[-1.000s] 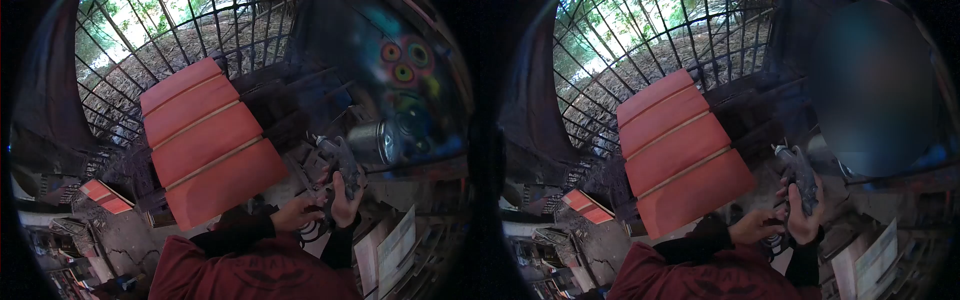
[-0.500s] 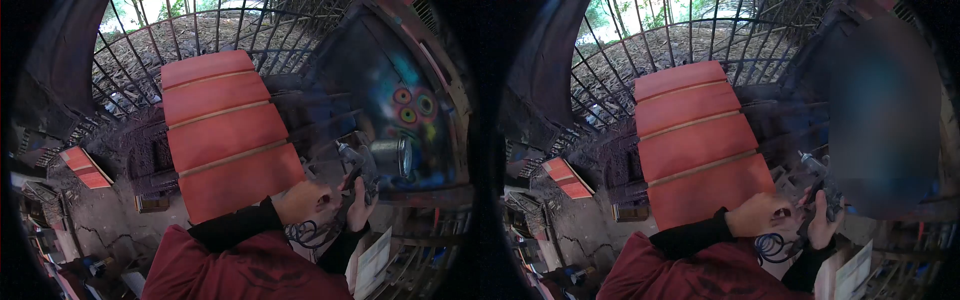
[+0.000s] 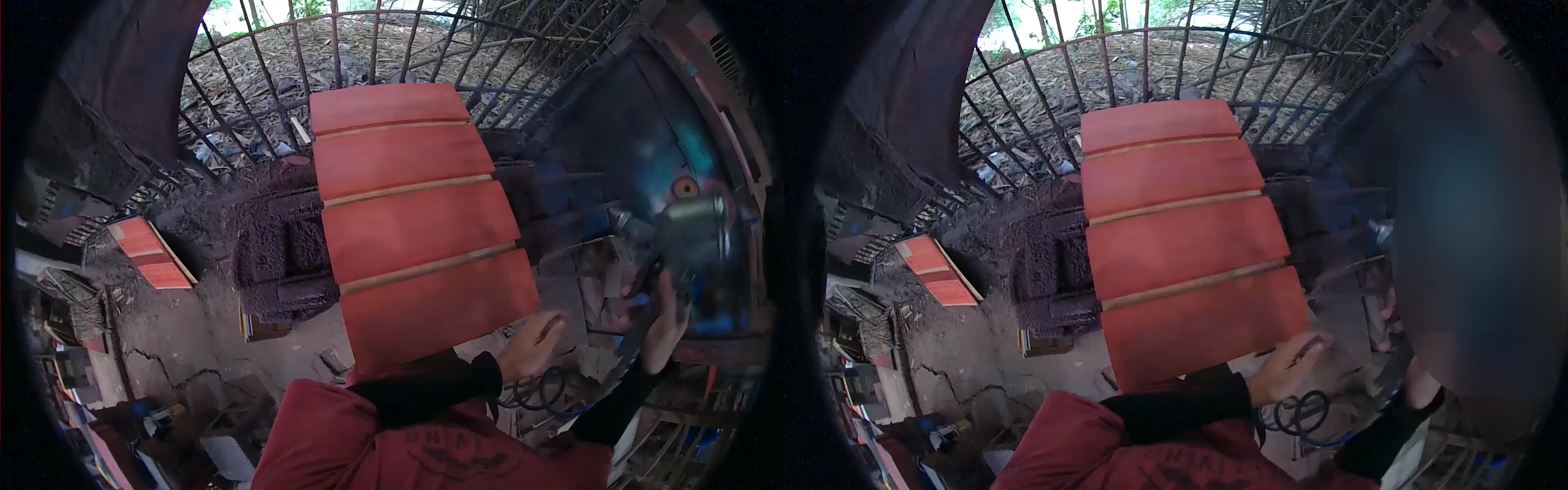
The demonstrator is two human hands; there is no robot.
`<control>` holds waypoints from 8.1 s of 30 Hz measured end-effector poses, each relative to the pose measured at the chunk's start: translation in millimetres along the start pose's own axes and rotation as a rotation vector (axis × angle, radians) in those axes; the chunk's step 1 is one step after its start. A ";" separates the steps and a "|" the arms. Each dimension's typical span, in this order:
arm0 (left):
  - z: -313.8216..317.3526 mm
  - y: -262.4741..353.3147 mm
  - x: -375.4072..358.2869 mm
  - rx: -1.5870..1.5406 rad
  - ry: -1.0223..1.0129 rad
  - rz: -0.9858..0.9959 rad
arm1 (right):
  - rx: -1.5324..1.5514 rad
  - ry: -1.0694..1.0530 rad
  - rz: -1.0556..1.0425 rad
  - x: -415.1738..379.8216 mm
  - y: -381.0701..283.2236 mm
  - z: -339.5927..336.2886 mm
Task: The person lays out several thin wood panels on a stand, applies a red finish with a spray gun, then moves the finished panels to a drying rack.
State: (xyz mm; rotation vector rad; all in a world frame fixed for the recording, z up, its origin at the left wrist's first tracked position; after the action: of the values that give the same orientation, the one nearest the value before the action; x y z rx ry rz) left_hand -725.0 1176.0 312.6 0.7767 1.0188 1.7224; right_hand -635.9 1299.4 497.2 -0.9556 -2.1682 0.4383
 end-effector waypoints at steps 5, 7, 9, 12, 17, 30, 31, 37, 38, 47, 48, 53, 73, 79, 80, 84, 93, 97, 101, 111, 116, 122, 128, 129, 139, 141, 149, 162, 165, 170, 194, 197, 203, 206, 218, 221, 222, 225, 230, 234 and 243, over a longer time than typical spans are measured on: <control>28.0 -126.9 -32.3 -0.265 -0.437 -0.590 | 0.507 -0.292 0.361 137.2 -91.4 75.8; 24.7 -84.5 -34.8 -0.274 -0.487 -0.646 | 0.466 -0.469 0.310 198.3 -76.8 113.3; 27.9 -66.4 -29.8 -0.286 -0.539 -0.695 | 0.460 -0.594 0.242 256.0 -51.1 164.1; 34.1 -60.5 -25.8 -0.352 -0.318 -0.258 | 0.425 -0.632 0.141 310.4 -26.5 240.9; 5.6 -42.9 -11.2 -0.492 -0.490 -0.475 | 0.268 -0.622 0.159 362.0 18.7 337.0; -20.8 -16.2 -3.8 -0.943 -0.456 -0.546 | 0.331 -0.732 0.089 332.9 -33.9 427.5; -22.9 -10.5 -4.5 -0.975 -0.443 -0.546 | 0.331 -0.747 0.047 327.8 -42.1 431.3; -36.5 -2.6 -19.7 -0.936 -0.370 -0.584 | 0.377 -0.740 -0.019 319.2 -75.5 481.2; -37.1 -2.3 -23.9 -0.939 -0.365 -0.582 | 0.421 -0.747 -0.047 316.4 -80.4 488.8; -43.7 5.2 -47.7 -1.272 -0.008 -0.706 | 0.515 -0.817 -0.156 275.2 -163.8 506.2; -42.9 2.4 -48.6 -1.222 -0.007 -0.684 | 0.423 -0.791 -0.244 276.5 -170.1 509.1; -58.9 22.6 -48.6 -1.151 -0.119 -0.498 | 0.692 -0.879 -0.080 238.4 -208.8 514.5; -48.0 22.2 -47.0 -1.229 -0.106 -0.572 | 0.550 -0.798 -0.347 231.3 -224.1 504.8; -36.1 9.7 -42.0 -1.173 -0.117 -0.649 | 0.632 -0.870 -0.049 239.7 -189.3 458.5; -36.6 13.0 -40.4 -1.171 -0.128 -0.657 | 0.471 -0.697 -0.237 255.1 -173.0 464.5; -31.5 14.6 -38.1 -1.192 -0.175 -0.713 | 0.357 -0.655 -0.321 290.5 -122.2 454.4; -22.1 -0.4 -29.9 -1.142 -0.337 -0.690 | 0.240 -0.713 0.004 329.8 -38.1 404.1; -21.1 12.6 -20.1 -1.180 -0.370 -0.692 | 0.265 -0.696 0.135 338.7 -11.2 374.8; -3.6 -17.5 -23.5 -1.046 -0.273 -0.772 | 0.314 -0.592 0.187 324.4 2.7 328.0; -24.0 21.1 45.5 0.711 -0.639 -0.012 | 0.386 -0.642 0.467 184.9 19.4 98.2; 7.0 151.2 165.8 0.594 -0.041 0.834 | 0.240 -0.419 0.434 99.1 32.6 40.4; 49.9 132.7 193.4 0.592 -0.247 0.874 | 0.229 -0.430 0.603 64.4 22.3 17.2; 46.6 122.8 195.5 0.451 -0.210 0.841 | 0.296 -0.373 0.462 52.8 71.5 25.1; 46.2 123.5 195.4 0.462 -0.191 0.843 | 0.302 -0.391 0.449 58.1 66.4 27.1; 22.0 -69.0 67.2 0.035 -0.248 -0.372 | 0.510 -0.464 0.463 171.2 17.7 91.5; 48.3 -137.0 22.6 -0.050 -0.465 -0.458 | 0.448 -0.564 0.330 212.6 10.4 119.8; 21.8 -26.6 7.9 -0.157 -0.727 -0.490 | 0.356 -0.599 0.173 313.9 31.1 282.4; -55.7 36.9 -47.2 -0.176 -0.375 -0.215 | 0.344 -0.657 0.244 292.7 -16.0 396.7; -70.9 57.8 -58.7 -0.145 -0.310 -0.242 | 0.375 -0.683 0.215 285.2 -32.7 414.6; -80.8 56.2 -84.3 -0.099 -0.315 -0.231 | 0.298 -0.676 0.045 279.2 -57.8 451.0; -107.0 73.5 -139.1 -0.104 -0.108 -0.117 | 0.606 -0.917 -0.167 186.6 -226.0 531.3; -106.5 78.3 -137.0 -0.110 -0.114 -0.098 | 0.671 -0.989 -0.162 170.4 -240.4 505.4; -104.1 75.8 -133.2 -0.084 -0.116 -0.069 | 0.629 -0.941 -0.164 172.3 -234.1 483.5; -100.7 67.9 -134.0 -0.058 -0.109 -0.065 | 0.516 -0.856 -0.165 193.4 -202.0 497.6; -92.1 64.8 -117.3 -0.066 -0.186 -0.082 | 0.266 -0.733 -0.058 267.1 -84.1 437.6; -91.0 66.4 -112.0 -0.009 -0.218 -0.083 | 0.179 -0.753 0.058 282.0 -55.5 418.9; -90.2 66.0 -111.3 -0.009 -0.223 -0.084 | 0.245 -0.743 0.072 285.6 -47.3 413.0; -87.5 62.5 -109.6 -0.006 -0.232 -0.089 | 0.207 -0.657 0.056 319.1 2.9 404.5; -88.5 62.2 -106.4 0.050 -0.249 -0.061 | 0.252 -0.661 0.235 306.8 -7.7 355.1; -88.6 63.8 -105.5 0.045 -0.257 -0.069 | 0.167 -0.670 0.257 308.2 -0.5 357.4; -89.9 69.2 -115.5 0.116 -0.223 -0.064 | 0.386 -0.762 0.102 269.0 -70.9 408.7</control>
State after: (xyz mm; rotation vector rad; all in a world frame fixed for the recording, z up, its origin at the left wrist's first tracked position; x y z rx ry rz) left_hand -789.8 1028.4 328.1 0.9770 0.9854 1.4949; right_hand -1094.8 1443.7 383.7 -0.7445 -2.5359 1.3975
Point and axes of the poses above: each hand's wrist, its own x-axis towards the middle knuckle, its own z-axis out of the palm, y = z × x, the point moved 3 cm from there along x, towards the middle knuckle, and after that the axes turned 3 degrees about z, right-handed, at the moved point
